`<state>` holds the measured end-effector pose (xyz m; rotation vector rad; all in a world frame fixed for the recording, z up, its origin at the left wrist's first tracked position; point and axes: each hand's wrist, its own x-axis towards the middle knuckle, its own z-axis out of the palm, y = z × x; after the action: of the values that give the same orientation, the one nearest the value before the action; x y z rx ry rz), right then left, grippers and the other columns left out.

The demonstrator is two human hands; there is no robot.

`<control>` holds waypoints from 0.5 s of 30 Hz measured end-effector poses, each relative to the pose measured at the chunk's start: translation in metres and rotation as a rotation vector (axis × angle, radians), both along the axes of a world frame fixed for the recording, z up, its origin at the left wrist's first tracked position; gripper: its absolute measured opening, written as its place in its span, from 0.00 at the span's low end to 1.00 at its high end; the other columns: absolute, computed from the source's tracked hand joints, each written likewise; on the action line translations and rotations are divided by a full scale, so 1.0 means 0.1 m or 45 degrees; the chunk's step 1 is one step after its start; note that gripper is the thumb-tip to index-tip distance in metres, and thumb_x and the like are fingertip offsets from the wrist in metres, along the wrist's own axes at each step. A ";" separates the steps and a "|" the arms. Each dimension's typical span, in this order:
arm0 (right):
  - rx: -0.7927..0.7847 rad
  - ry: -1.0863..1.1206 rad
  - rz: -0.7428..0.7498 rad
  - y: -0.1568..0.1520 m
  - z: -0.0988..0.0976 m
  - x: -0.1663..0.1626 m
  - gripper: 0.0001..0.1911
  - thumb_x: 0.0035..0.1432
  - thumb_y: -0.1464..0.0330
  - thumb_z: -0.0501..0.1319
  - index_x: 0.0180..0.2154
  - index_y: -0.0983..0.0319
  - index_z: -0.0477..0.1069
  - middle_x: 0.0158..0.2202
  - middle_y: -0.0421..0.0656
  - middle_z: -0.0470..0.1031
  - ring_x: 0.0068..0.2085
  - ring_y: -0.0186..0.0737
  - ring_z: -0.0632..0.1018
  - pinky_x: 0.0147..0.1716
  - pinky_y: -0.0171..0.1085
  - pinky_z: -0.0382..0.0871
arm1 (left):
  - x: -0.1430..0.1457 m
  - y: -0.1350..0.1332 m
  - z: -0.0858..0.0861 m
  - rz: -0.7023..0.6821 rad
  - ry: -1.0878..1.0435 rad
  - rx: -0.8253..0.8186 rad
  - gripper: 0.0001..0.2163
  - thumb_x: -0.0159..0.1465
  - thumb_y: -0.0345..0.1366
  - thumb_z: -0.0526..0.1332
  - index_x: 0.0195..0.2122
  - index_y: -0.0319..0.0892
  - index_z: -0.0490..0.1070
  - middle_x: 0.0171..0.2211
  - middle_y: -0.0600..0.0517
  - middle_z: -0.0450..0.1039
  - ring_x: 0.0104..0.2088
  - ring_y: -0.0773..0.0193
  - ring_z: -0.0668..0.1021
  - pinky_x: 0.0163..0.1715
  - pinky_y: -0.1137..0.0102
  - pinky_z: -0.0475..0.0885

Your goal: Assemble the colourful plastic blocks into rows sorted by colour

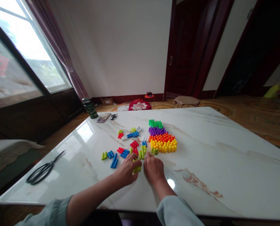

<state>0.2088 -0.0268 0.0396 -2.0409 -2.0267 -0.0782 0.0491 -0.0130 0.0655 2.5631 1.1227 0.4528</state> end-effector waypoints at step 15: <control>-0.015 -0.002 -0.012 0.01 0.03 -0.02 0.07 0.65 0.71 0.50 0.37 0.62 0.66 0.32 0.43 0.77 0.30 0.37 0.79 0.25 0.36 0.52 | -0.01 1.56 0.32 0.482 0.288 0.151 0.20 0.61 0.35 0.59 0.56 0.47 0.68 0.53 0.45 0.66 0.54 0.52 0.68 0.52 0.61 0.67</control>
<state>0.2072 -0.0261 0.0426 -2.0586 -2.0234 -0.0697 0.0486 0.1425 0.0977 2.5501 1.7244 0.3258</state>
